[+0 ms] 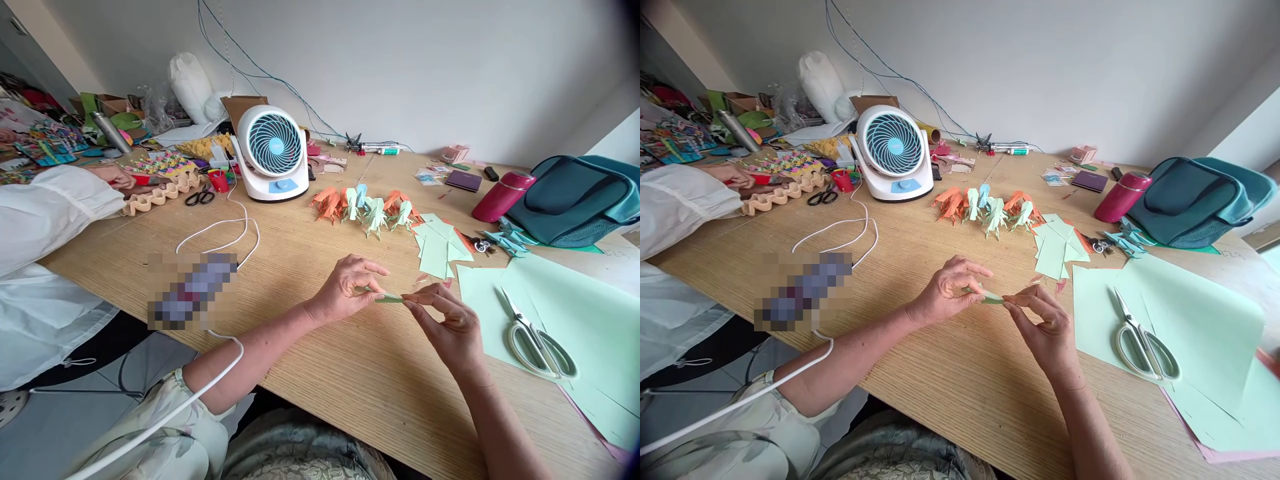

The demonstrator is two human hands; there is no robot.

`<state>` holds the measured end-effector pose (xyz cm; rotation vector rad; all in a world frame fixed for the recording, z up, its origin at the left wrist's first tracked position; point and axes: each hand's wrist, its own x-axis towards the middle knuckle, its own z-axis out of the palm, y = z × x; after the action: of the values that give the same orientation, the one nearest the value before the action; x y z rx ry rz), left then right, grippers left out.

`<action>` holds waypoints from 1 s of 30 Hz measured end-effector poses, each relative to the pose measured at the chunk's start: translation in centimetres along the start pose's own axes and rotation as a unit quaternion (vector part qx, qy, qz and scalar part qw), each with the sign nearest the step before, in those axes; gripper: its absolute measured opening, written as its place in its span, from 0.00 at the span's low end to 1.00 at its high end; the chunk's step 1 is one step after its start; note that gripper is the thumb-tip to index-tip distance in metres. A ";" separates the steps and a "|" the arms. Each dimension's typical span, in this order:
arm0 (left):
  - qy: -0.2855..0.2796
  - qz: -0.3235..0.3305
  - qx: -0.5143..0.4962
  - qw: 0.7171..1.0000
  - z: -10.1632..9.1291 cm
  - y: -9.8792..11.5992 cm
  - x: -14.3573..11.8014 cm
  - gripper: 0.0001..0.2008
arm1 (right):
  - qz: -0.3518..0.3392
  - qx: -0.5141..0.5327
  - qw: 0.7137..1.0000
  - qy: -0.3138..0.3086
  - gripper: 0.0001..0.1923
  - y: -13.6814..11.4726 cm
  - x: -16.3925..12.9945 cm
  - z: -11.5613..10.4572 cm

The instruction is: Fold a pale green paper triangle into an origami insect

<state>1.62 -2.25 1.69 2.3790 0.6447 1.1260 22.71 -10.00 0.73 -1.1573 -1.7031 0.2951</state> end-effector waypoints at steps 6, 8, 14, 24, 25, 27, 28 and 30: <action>-0.004 0.044 0.021 0.999 0.6 0.1 -0.4 0.05 | -0.037 -0.013 0.998 -0.046 0.08 -0.3 -0.1 0.8; -0.004 0.045 0.020 0.999 0.8 0.1 -0.5 0.06 | -0.044 -0.024 0.998 -0.042 0.07 -0.5 -0.2 1.0; 0.020 -0.003 -0.032 0.999 0.5 0.2 -0.2 0.03 | -0.023 -0.037 0.999 -0.018 0.06 -0.7 -0.1 0.9; 0.007 -0.018 -0.090 0.996 0.5 -0.1 -0.2 0.05 | 0.026 -0.015 0.999 -0.021 0.08 -0.3 -0.1 1.1; 0.007 -0.026 -0.100 0.995 0.4 -0.1 -0.2 0.05 | 0.040 -0.009 0.999 -0.018 0.09 -0.1 -0.1 1.1; 0.013 -0.054 -0.129 0.990 0.4 -0.2 -0.2 0.10 | 0.076 0.015 0.997 -0.008 0.11 0.4 -0.1 1.2; 0.017 -0.076 -0.145 0.986 0.3 -0.3 -0.2 0.13 | 0.099 0.032 0.995 -0.001 0.12 0.6 -0.1 1.3; 0.025 -0.128 -0.173 0.976 0.3 -0.5 -0.2 0.18 | 0.153 0.077 0.985 0.013 0.15 1.1 0.0 1.5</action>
<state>1.65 -1.98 1.10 1.9190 0.6864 1.0868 22.08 -9.01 -0.71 -1.2996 -1.4492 0.5882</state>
